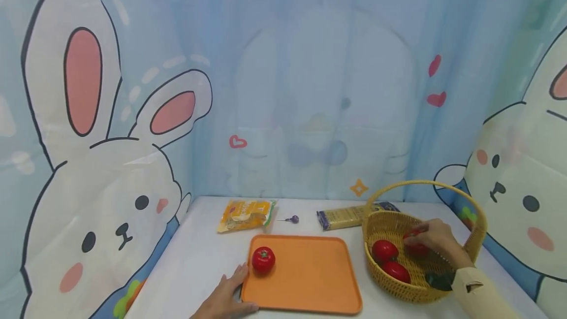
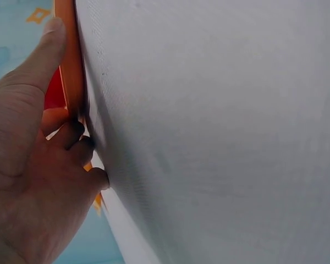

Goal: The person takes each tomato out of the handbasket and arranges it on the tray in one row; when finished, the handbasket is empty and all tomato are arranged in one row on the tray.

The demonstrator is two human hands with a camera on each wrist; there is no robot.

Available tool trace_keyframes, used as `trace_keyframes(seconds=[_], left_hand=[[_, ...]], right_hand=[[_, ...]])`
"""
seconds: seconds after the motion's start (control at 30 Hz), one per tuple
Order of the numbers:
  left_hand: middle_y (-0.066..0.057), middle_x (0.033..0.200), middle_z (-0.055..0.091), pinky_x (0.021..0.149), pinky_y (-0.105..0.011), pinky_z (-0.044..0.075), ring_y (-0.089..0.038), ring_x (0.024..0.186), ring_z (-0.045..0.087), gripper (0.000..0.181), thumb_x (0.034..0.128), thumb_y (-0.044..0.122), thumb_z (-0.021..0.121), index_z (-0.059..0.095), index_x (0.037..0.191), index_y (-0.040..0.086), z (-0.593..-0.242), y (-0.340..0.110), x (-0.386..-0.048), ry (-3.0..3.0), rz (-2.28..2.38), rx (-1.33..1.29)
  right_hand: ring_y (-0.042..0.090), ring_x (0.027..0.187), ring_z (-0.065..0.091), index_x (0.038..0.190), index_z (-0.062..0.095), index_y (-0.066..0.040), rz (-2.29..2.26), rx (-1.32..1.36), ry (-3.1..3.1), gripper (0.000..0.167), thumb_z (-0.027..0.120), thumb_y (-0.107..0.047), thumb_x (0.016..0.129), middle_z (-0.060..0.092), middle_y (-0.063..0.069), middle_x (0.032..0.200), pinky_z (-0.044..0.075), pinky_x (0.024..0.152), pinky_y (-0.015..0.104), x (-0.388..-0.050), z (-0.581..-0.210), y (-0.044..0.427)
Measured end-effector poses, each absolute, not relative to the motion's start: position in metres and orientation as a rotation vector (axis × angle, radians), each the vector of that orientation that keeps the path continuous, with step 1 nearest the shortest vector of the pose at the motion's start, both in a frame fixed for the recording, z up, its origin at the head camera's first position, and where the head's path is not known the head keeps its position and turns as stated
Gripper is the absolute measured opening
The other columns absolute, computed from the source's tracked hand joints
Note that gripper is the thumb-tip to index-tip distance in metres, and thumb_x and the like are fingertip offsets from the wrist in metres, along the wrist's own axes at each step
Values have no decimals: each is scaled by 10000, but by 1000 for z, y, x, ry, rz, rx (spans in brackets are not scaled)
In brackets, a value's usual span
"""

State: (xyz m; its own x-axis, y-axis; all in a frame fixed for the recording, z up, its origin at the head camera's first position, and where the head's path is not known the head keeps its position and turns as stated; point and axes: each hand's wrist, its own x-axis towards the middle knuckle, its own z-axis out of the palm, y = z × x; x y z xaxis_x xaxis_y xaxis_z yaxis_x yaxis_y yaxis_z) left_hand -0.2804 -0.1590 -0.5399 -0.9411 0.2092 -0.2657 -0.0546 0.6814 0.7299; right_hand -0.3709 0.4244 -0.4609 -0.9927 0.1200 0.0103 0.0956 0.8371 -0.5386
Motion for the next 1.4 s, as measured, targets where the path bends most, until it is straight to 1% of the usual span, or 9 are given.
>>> trace_keyframes(seconds=[0.1, 0.23, 0.47, 0.57, 0.7, 0.8, 0.9, 1.2, 1.4], left_hand=[[-212, 1746, 305, 1230, -815, 111, -613, 1579, 151, 1149, 764, 521, 959, 394, 1675, 107, -540, -157, -281, 2574, 1125, 148], [-226, 1742, 304, 1224, -823, 107, -624, 1573, 150, 1132, 777, 503, 956, 396, 1671, 94, -541, -156, -281, 2573, 1121, 152], [-224, 1742, 306, 1202, -842, 134, -646, 1559, 148, 1117, 784, 512, 942, 400, 1671, 104, -538, -156, -280, 2566, 1096, 161], [-211, 1745, 309, 1183, -857, 160, -674, 1542, 148, 1105, 785, 519, 940, 410, 1671, 125, -536, -154, -281, 2564, 1081, 153], [-205, 1745, 313, 1191, -852, 145, -662, 1549, 147, 1103, 780, 509, 946, 415, 1669, 129, -536, -153, -281, 2559, 1096, 138], [-205, 1744, 314, 1202, -844, 125, -641, 1562, 144, 1110, 773, 508, 949, 416, 1668, 127, -537, -155, -280, 2560, 1110, 118], [-199, 1743, 321, 1196, -848, 132, -636, 1564, 148, 1106, 767, 502, 953, 424, 1664, 131, -537, -155, -280, 2567, 1107, 84], [-189, 1740, 332, 1214, -829, 137, -598, 1581, 167, 1094, 775, 484, 955, 427, 1662, 122, -535, -156, -279, 2586, 1079, 87], [-184, 1742, 331, 1247, -793, 124, -556, 1598, 185, 1108, 773, 501, 953, 420, 1663, 114, -534, -155, -278, 2607, 1068, 113]], right_hand=[[441, 947, 699, 1236, 673, 177, 864, -150, -2915, 686, 927, -314, 830, 697, 376, 1081, 660, 726, 484, -366, -454, 420], [417, 944, 720, 1318, 633, 179, 938, -115, -2856, 759, 904, -368, 867, 701, 388, 1133, 661, 702, 443, -353, -440, 406], [523, 1170, 650, 1470, 558, 117, 1043, -143, -2774, 874, 818, -526, 939, 642, 395, 1332, 669, 792, 463, -321, -421, 386], [530, 1205, 620, 1505, 545, 80, 1031, -156, -2719, 899, 790, -579, 946, 598, 397, 1398, 677, 806, 479, -307, -413, 379], [485, 1183, 632, 1484, 576, 63, 1020, -123, -2605, 856, 799, -565, 946, 623, 368, 1391, 653, 726, 287, -290, -400, 359], [486, 1202, 641, 1430, 626, 64, 1030, -71, -2505, 790, 834, -515, 935, 671, 338, 1349, 546, 678, 104, -279, -389, 339], [488, 1195, 668, 1391, 664, 54, 1020, 8, -2434, 714, 858, -456, 930, 710, 312, 1302, 502, 697, 44, -271, -379, 318], [388, 1020, 795, 1375, 695, 13, 1172, 170, -2342, 635, 900, -367, 909, 754, 250, 1247, 619, 744, 144, -265, -368, 256], [303, 977, 813, 1379, 719, -31, 1318, 194, -2303, 650, 958, -313, 844, 786, 195, 1219, 622, 770, 180, -275, -381, 213]])
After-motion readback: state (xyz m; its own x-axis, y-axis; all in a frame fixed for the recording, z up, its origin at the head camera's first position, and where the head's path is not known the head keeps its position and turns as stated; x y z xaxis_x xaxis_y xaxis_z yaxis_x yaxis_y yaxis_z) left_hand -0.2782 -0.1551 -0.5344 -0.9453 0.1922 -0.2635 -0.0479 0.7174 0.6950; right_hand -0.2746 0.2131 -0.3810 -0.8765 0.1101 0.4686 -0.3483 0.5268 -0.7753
